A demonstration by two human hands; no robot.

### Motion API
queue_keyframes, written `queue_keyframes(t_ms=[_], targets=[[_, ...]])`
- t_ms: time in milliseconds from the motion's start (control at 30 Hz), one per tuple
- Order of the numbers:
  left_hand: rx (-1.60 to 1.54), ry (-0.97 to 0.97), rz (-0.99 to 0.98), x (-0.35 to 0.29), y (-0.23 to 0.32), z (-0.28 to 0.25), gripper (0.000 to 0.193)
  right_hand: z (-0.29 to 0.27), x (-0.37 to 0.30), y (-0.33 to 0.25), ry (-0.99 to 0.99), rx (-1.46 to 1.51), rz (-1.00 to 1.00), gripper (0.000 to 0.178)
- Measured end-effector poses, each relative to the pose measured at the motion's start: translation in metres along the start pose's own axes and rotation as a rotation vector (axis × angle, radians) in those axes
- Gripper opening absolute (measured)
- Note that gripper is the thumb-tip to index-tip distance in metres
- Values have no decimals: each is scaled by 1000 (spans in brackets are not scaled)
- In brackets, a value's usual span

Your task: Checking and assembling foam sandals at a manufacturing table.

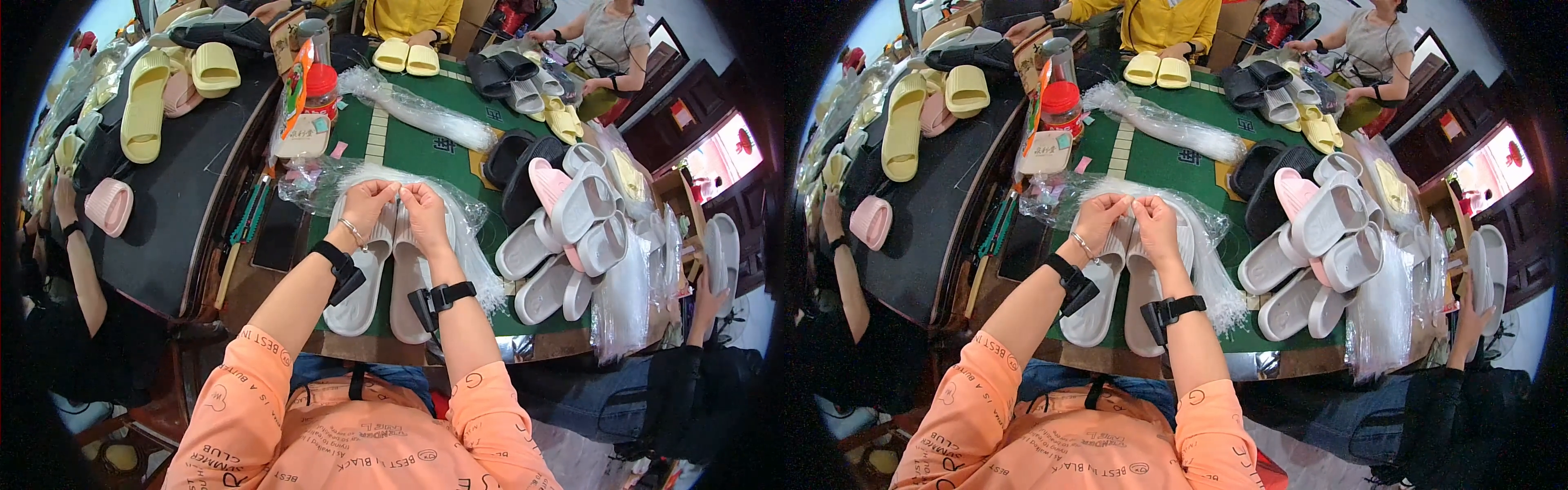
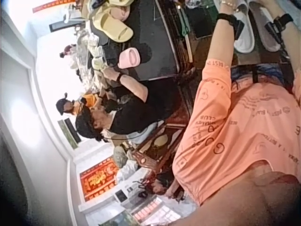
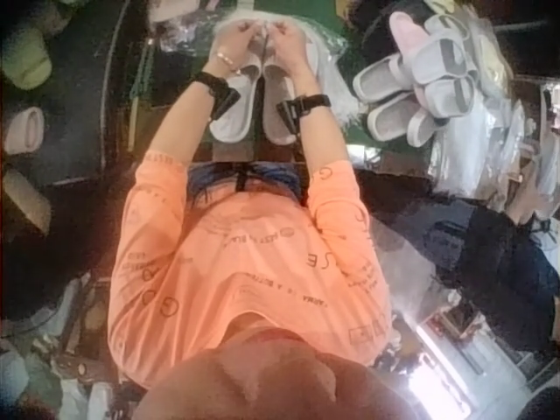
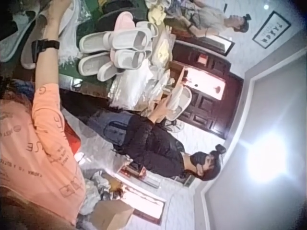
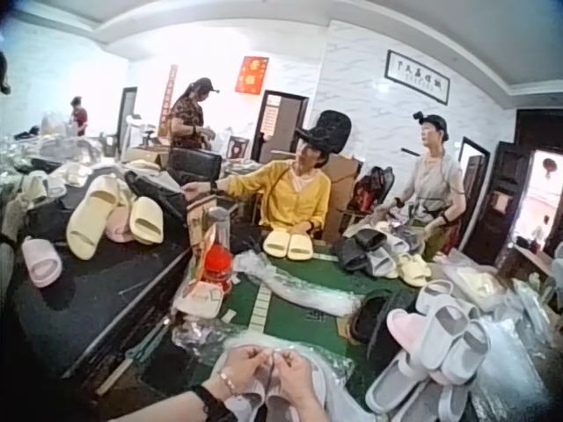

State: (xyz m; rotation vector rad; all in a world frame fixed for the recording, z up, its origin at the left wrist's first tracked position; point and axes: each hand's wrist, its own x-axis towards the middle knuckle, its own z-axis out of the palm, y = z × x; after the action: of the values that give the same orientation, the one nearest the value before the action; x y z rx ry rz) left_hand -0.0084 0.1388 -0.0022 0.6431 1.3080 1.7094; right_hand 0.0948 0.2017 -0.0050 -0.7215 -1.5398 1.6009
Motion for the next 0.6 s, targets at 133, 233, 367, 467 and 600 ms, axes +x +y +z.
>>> queue_keyframes(t_ms=[133,233,367,467,600], targets=[[-9,-11,-4,-2,3,3,12,-2,1,-1,-6,-21,11,13],[-51,-35,-10,0,0,10,12,-7,3,0,26,-49,-1,13],[-122,62,-54,7,-6,4,12,2,-7,-35,130,-639,-159,14],[-64,98,66,14,-19,-13,15,2,-47,-57,141,-873,-376,17],[-103,32,113,8,1,0,24,-4,-108,-66,-208,-882,-143,21]])
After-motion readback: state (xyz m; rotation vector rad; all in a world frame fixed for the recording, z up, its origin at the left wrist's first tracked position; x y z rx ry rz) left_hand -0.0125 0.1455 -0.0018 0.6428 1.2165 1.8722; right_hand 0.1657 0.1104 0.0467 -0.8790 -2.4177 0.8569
